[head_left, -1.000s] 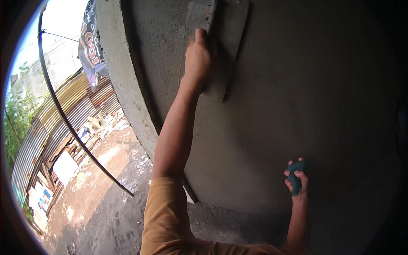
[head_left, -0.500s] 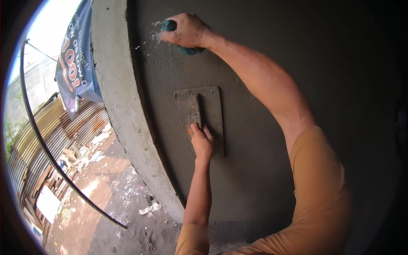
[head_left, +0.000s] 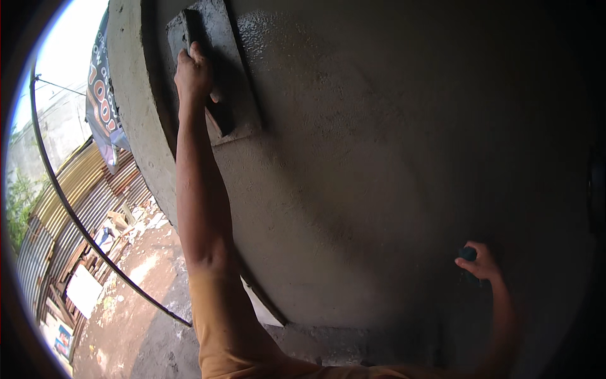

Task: The person smooths a layer of wet plaster on a wall using a hand trowel, occasionally dipping a sponge into a bucket of water and wiping the surface to refine the finish.

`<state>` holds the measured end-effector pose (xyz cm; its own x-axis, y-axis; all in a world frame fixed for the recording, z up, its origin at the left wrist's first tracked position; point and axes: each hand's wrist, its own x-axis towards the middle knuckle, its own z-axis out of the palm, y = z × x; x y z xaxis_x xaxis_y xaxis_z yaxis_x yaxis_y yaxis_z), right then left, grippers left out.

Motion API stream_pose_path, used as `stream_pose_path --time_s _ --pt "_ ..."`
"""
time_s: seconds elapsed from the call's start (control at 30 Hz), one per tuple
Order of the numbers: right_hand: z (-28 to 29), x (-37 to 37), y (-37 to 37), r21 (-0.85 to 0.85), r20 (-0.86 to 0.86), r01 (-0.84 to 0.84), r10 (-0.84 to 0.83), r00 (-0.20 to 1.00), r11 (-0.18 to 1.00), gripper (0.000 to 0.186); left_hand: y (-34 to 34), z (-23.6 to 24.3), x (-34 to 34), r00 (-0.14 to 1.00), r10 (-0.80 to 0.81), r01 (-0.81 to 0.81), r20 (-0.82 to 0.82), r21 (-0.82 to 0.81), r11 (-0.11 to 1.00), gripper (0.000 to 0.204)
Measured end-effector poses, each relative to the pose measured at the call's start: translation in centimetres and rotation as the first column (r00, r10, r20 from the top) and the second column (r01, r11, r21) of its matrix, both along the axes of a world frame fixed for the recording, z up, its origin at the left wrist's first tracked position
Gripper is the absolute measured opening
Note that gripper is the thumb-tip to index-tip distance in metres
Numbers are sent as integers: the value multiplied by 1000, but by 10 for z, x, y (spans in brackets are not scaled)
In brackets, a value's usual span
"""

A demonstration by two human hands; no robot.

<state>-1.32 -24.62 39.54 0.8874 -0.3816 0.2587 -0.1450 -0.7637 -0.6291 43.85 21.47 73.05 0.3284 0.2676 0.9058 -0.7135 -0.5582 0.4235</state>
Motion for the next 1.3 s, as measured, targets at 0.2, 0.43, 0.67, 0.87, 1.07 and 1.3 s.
stream_pose_path --time_s 0.2,0.43,0.67,0.87,1.07,1.3 --pt "-67 18 1 381 138 -20 -35 990 924 28 -104 -19 -39 985 -99 52 144 300 953 60" --pt "-85 22 27 670 414 -340 49 909 660 21 24 12 19 979 -27 14 -202 -63 998 55" --pt "-84 58 53 565 453 -430 172 875 704 17 -109 -155 -64 989 -148 133 20 324 937 50" --pt "-77 31 74 532 587 -525 158 794 664 18 43 -167 37 985 -151 143 -78 -108 984 39" --pt "-86 53 92 545 571 -531 176 802 649 21 -125 -92 -76 978 -190 158 87 287 945 53" --pt "-84 29 118 411 527 -549 301 795 728 23 -96 -162 -84 987 -105 137 -121 301 944 61"
